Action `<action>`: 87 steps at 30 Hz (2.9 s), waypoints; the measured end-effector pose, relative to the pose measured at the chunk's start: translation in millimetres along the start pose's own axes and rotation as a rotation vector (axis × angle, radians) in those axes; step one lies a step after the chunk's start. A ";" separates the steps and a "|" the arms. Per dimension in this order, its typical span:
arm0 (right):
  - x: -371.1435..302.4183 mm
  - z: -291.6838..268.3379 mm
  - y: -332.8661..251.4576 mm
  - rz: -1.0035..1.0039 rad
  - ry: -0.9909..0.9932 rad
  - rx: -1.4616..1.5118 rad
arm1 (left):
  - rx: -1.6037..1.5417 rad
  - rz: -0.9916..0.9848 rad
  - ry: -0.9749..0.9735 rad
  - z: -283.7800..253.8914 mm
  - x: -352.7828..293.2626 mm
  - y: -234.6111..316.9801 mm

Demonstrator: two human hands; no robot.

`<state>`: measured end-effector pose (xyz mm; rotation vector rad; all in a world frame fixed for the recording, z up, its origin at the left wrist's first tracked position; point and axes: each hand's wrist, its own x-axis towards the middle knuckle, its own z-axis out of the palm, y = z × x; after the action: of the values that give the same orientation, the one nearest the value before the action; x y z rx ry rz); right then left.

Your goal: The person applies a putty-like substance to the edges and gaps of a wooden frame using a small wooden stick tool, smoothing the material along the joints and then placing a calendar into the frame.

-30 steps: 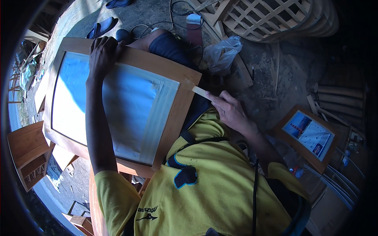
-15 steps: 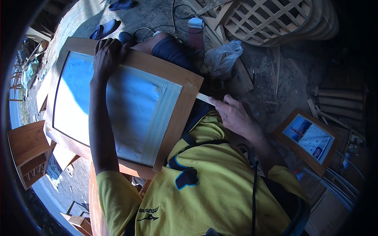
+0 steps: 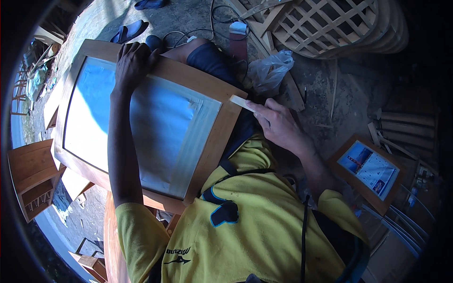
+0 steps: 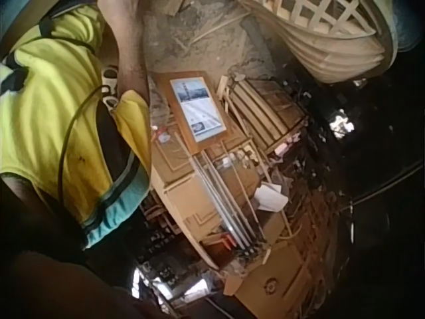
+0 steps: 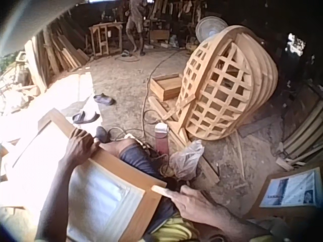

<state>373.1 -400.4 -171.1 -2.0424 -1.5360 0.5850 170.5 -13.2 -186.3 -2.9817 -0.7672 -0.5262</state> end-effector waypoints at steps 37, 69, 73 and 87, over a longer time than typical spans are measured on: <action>122.4 20.4 -13.4 0.029 0.131 0.230 | -1.743 0.369 0.384 -204.5 -157.6 175.8; 334.3 -17.7 -142.9 -0.374 -0.032 0.176 | -1.370 -1.028 1.303 -153.6 -275.3 -36.2; 381.7 -65.8 -198.6 -0.462 -0.156 0.156 | -1.403 -0.952 1.498 -144.3 -252.0 30.8; 401.4 4.2 -235.7 -0.541 -0.536 -0.087 | -1.909 -1.601 0.643 -71.0 -349.8 228.8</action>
<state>302.4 40.3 -39.1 -1.4753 -2.3447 0.8934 -31.8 -384.4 -218.4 0.1925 1.1433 1.0099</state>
